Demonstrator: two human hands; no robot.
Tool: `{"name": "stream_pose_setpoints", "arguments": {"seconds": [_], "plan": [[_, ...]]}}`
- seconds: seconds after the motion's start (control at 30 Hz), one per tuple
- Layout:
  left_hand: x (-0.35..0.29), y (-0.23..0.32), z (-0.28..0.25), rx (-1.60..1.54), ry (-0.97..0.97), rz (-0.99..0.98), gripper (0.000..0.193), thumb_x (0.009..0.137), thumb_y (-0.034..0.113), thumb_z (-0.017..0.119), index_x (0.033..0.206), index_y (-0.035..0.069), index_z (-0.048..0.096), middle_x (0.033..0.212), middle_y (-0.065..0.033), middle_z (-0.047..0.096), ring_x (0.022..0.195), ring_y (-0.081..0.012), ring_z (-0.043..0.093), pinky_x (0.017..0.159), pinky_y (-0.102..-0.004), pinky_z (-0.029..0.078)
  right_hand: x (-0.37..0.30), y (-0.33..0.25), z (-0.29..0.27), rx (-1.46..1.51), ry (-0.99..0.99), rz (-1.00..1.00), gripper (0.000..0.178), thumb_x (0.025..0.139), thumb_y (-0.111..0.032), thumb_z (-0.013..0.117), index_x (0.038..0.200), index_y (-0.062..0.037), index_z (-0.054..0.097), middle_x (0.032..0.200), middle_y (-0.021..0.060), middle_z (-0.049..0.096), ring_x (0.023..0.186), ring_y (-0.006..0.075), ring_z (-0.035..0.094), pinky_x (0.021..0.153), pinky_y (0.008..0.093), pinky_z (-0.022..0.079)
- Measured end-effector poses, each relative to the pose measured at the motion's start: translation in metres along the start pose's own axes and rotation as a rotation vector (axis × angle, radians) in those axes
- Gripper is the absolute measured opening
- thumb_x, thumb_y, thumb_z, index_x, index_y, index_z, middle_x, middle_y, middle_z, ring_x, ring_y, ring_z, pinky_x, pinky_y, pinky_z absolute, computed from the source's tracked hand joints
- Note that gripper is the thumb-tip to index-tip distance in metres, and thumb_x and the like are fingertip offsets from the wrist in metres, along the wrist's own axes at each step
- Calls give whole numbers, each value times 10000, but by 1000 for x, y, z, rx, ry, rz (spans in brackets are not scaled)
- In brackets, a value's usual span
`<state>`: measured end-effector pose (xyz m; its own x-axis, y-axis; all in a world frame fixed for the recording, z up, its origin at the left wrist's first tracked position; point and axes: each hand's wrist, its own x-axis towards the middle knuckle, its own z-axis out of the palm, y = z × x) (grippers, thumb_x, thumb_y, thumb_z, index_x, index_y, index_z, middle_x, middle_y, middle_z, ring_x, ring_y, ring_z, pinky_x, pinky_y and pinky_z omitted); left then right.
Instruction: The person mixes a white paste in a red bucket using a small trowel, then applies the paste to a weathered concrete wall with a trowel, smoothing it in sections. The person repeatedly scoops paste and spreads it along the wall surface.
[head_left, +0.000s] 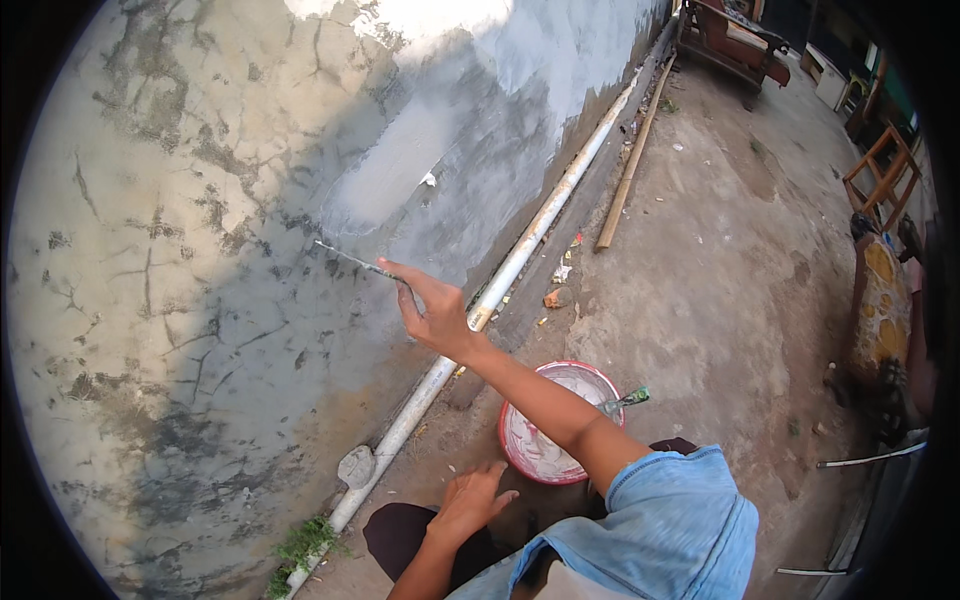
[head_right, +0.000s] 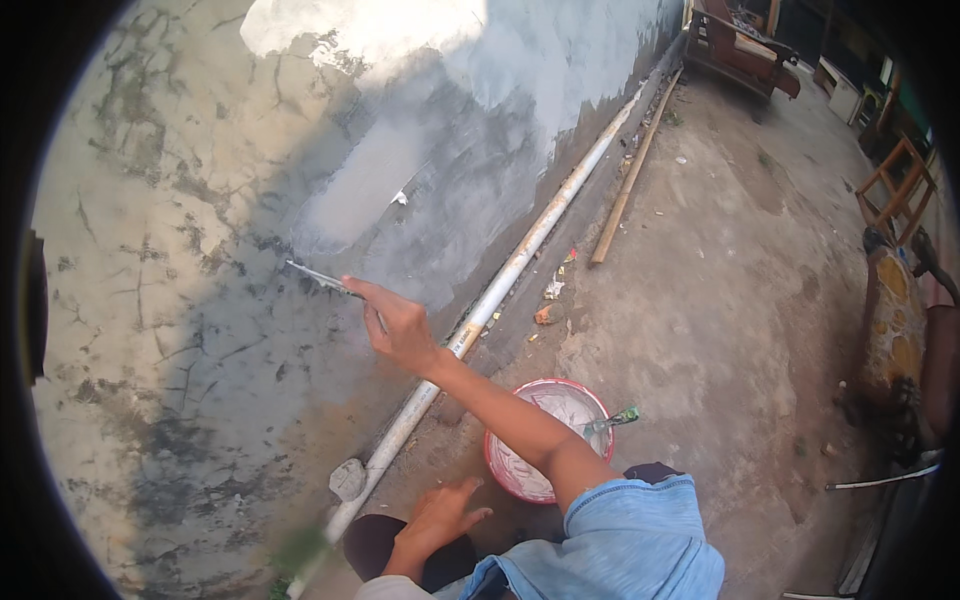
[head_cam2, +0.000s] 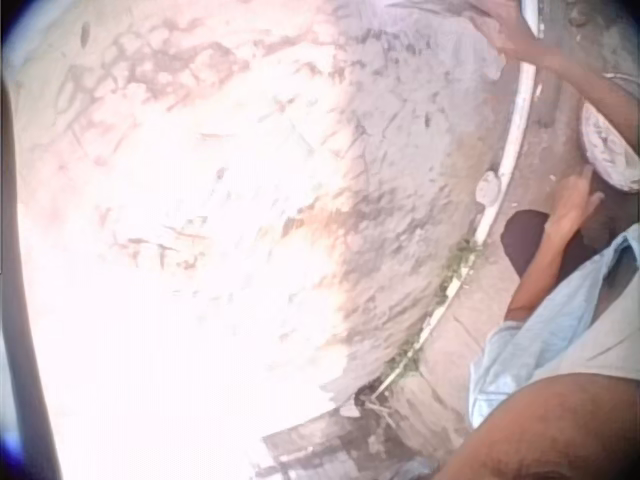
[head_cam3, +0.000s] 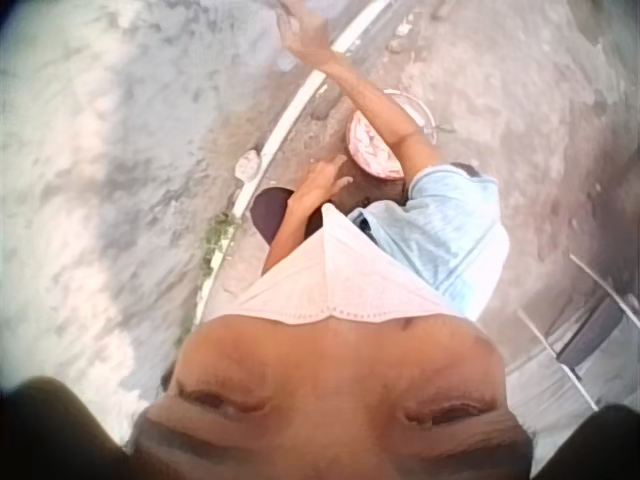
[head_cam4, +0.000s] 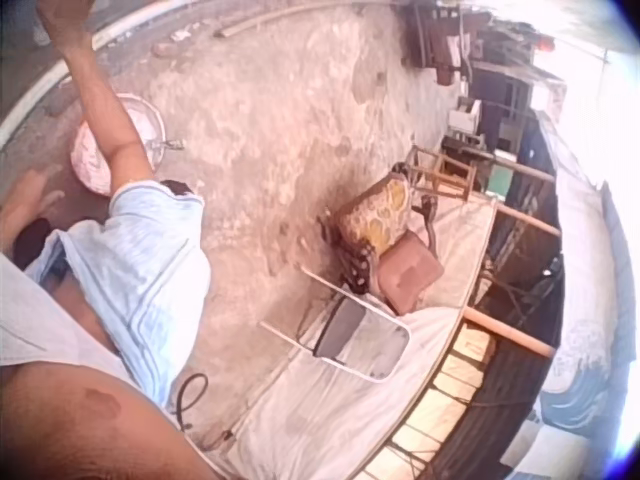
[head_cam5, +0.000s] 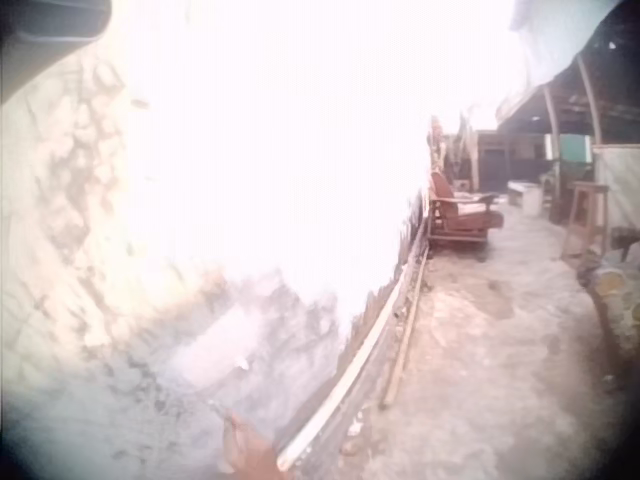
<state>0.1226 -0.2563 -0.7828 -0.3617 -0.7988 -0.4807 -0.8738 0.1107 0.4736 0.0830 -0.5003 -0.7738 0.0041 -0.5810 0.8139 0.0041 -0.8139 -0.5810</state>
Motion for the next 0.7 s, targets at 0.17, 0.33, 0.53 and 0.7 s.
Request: {"name": "stream_pose_setpoints", "arguments": {"seconds": [0.17, 0.33, 0.53, 0.7], "plan": [[-9, -2, 7, 26, -2, -9, 507, 870, 339, 709, 1242, 24, 567, 1093, -218, 663, 1033, -386, 636, 941, -451, 493, 77, 52, -73, -2, 431, 288, 311, 965, -48, 546, 1260, 50, 564, 1075, 130, 683, 933, 141, 612, 828, 292, 471], [-11, -5, 6, 24, 28, 14, 524, 872, 345, 706, 1263, 28, 561, 1114, -220, 661, 1053, -379, 631, 959, -441, 489, 81, 65, -53, -145, 451, 413, 349, 959, -45, 548, 1302, 14, 569, 1120, 139, 698, 987, 158, 632, 836, 299, 484], [-11, -11, 17, 21, 52, 48, 521, 878, 352, 697, 1262, 28, 561, 1108, -216, 662, 1052, -376, 631, 963, -446, 483, 42, -2, 2, -128, 280, 156, 406, 915, 17, 562, 1313, -62, 593, 1064, 144, 719, 815, 145, 685, 715, 276, 515], [-3, -8, 12, 4, -13, 10, 522, 879, 351, 697, 1260, 22, 558, 1098, -218, 661, 1047, -379, 630, 939, -446, 489, 21, -12, -5, -77, 27, -15, 372, 921, 10, 575, 1286, -55, 606, 1044, 151, 716, 796, 133, 684, 706, 280, 517]]}}
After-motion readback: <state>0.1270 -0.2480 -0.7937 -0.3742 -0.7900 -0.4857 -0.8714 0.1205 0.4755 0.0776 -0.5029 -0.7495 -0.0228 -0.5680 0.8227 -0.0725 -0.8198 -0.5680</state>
